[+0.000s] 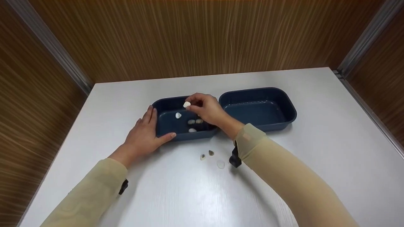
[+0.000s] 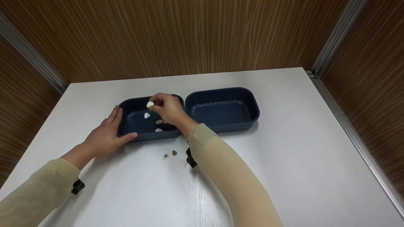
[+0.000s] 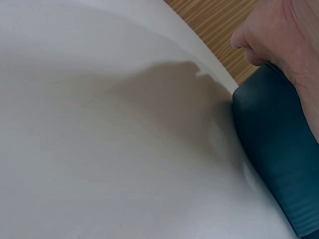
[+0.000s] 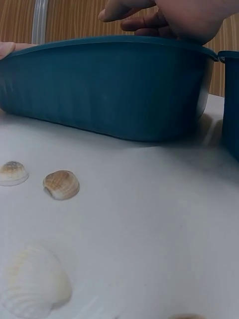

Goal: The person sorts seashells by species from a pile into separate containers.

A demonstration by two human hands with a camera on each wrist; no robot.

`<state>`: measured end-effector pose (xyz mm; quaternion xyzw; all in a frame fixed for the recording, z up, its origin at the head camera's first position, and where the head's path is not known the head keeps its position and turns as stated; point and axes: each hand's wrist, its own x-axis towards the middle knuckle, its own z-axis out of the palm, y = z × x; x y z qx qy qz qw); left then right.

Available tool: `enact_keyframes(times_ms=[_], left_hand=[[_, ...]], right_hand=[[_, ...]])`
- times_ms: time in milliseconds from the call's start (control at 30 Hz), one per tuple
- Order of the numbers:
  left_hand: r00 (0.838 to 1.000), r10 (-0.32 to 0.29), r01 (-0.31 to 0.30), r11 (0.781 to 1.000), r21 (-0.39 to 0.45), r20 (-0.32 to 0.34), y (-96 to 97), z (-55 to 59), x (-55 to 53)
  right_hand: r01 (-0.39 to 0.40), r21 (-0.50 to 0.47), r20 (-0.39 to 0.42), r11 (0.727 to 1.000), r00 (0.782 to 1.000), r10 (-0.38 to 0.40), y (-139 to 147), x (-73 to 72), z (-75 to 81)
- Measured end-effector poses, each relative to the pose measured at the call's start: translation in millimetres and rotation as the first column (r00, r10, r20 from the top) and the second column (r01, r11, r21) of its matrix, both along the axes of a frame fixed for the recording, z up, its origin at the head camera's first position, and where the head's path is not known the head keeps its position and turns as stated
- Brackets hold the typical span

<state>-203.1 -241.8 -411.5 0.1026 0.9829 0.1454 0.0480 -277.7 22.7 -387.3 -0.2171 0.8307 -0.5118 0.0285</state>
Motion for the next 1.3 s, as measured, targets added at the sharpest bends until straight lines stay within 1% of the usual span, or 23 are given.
enact_keyframes(times_ms=[100,400,500,600,733,867,967,1167,1300], left_hand=[[1.000,0.003,-0.003,1.000,-0.003,0.003,-0.1,-0.1,-0.2],[1.000,-0.016,0.016,0.999,0.028,-0.015,-1.0,-0.6,-0.1],[1.000,-0.015,0.015,0.999,0.029,-0.014,-1.2,-1.0,-0.2],[1.000,-0.012,0.013,1.000,0.027,-0.012,-1.0,-1.2,0.1],[1.000,-0.008,0.008,1.000,0.026,-0.012,-0.2,-0.2,0.7],[1.000,0.001,-0.001,1.000,0.023,-0.009,0.6,0.8,1.1],[1.000,0.008,-0.008,1.000,0.014,-0.005,1.0,0.6,0.7],[1.000,0.015,-0.015,1.000,0.008,0.005,0.5,0.9,1.0],[1.000,0.004,-0.004,1.000,0.011,0.009,0.3,0.8,1.6]], right_hand=[[0.013,0.007,-0.002,1.000,1.000,-0.013,0,-1.2,-0.1],[0.030,0.029,-0.001,0.999,1.000,-0.030,-1,-3.9,-1.4],[0.015,0.032,-0.013,0.999,1.000,-0.015,1,-1.5,1.1],[-0.018,0.036,-0.030,0.999,0.999,0.019,6,3.0,4.7],[-0.077,0.030,-0.067,0.997,0.995,0.079,16,14.3,11.3],[-0.133,0.033,-0.090,0.991,0.987,0.136,28,30.9,17.4],[-0.175,0.047,-0.095,0.984,0.979,0.178,39,43.3,19.0],[-0.267,0.048,-0.117,0.963,0.956,0.271,60,63.8,13.4],[-0.303,0.080,-0.108,0.950,0.944,0.311,75,76.9,5.5]])
